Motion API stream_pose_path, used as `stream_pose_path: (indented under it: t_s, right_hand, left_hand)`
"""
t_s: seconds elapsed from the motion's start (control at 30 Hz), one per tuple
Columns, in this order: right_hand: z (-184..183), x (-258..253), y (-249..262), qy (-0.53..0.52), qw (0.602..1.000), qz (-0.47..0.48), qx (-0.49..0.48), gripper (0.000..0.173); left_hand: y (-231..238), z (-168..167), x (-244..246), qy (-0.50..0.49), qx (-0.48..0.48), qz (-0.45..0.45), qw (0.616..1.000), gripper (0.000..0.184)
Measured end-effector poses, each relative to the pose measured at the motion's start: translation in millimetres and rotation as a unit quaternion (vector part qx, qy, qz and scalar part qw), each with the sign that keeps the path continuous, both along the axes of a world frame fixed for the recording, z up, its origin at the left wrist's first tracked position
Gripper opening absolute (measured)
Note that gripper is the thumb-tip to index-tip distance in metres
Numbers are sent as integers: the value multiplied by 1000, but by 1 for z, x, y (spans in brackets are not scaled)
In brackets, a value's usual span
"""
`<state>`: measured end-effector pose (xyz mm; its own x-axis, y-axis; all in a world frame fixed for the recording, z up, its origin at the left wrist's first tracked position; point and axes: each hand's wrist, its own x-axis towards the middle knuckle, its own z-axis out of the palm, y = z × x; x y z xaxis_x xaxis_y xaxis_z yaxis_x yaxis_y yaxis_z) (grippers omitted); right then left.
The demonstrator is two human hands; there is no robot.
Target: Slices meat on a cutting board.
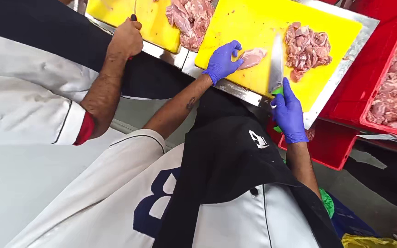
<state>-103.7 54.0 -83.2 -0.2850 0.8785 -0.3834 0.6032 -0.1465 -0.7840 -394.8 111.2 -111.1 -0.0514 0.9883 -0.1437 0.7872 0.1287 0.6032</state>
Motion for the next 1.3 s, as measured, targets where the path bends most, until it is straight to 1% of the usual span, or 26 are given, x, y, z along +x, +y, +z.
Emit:
stream_pose_path:
  t_s: [0.07, 0.1, 0.17, 0.27, 0.37, 0.43, 0.5, 0.57, 0.63, 0.7, 0.77, 0.83, 0.9, 1.0, 1.1, 1.2, 1.23, 1.27, 1.3]
  right_hand:
    - [23, -7, -5, -112, 985, 73, 107, 55]
    - [37, -12, -10, -153, 973, 115, 133, 55]
    - [57, -21, -24, -213, 950, 179, 142, 54]
    - [65, -24, -34, -261, 934, 207, 128, 54]
    - [54, -34, -21, -253, 938, 206, 119, 55]
    - [36, -63, 6, -227, 949, 192, 106, 57]
    - [14, -97, 40, -208, 955, 169, 127, 57]
    - [9, -117, 66, -189, 960, 154, 137, 56]
    - [16, -110, 70, -157, 968, 145, 127, 55]
    - [30, -86, 60, -127, 976, 119, 133, 54]
    - [48, -58, 43, -151, 974, 115, 123, 56]
    - [61, -37, 22, -194, 965, 139, 107, 56]
    - [68, -25, 4, -234, 953, 168, 97, 54]
    - [64, -24, -9, -261, 942, 185, 99, 53]
    - [39, -53, 19, -248, 949, 170, 92, 55]
    - [17, -84, 57, -197, 962, 140, 125, 55]
    - [15, -90, 69, -184, 964, 138, 135, 55]
    - [15, -89, 74, -167, 966, 138, 137, 54]
    - [16, -84, 75, -152, 969, 138, 138, 53]
  left_hand:
    - [1, -4, -1, -8, 82, -64, 994, 41]
    - [3, -5, 0, 4, 105, -86, 991, 40]
    - [3, -6, 1, 31, 107, -116, 987, 37]
    - [7, -8, 1, 57, 98, -130, 985, 33]
    - [7, -7, 0, 66, 94, -129, 985, 34]
    - [7, -8, 1, 68, 101, -130, 984, 32]
    - [7, -7, 1, 69, 98, -135, 984, 30]
    - [9, -6, 0, 58, 100, -131, 985, 33]
    - [10, -10, -2, 7, 116, -98, 988, 34]
    - [22, -11, -5, -68, 158, -58, 983, 34]
    - [32, -13, -4, -93, 179, -71, 977, 28]
    - [38, -19, 0, -81, 177, -123, 973, 22]
    - [42, -20, 5, -42, 158, -161, 973, 20]
    - [40, -20, 7, -13, 149, -165, 975, 20]
    - [38, -22, 8, -7, 167, -157, 973, 19]
    - [40, -19, 7, -13, 165, -164, 973, 21]
    - [40, -16, 5, -24, 160, -162, 973, 25]
    - [34, -14, 4, -34, 150, -158, 975, 33]
    - [27, -10, 4, -34, 131, -155, 979, 46]
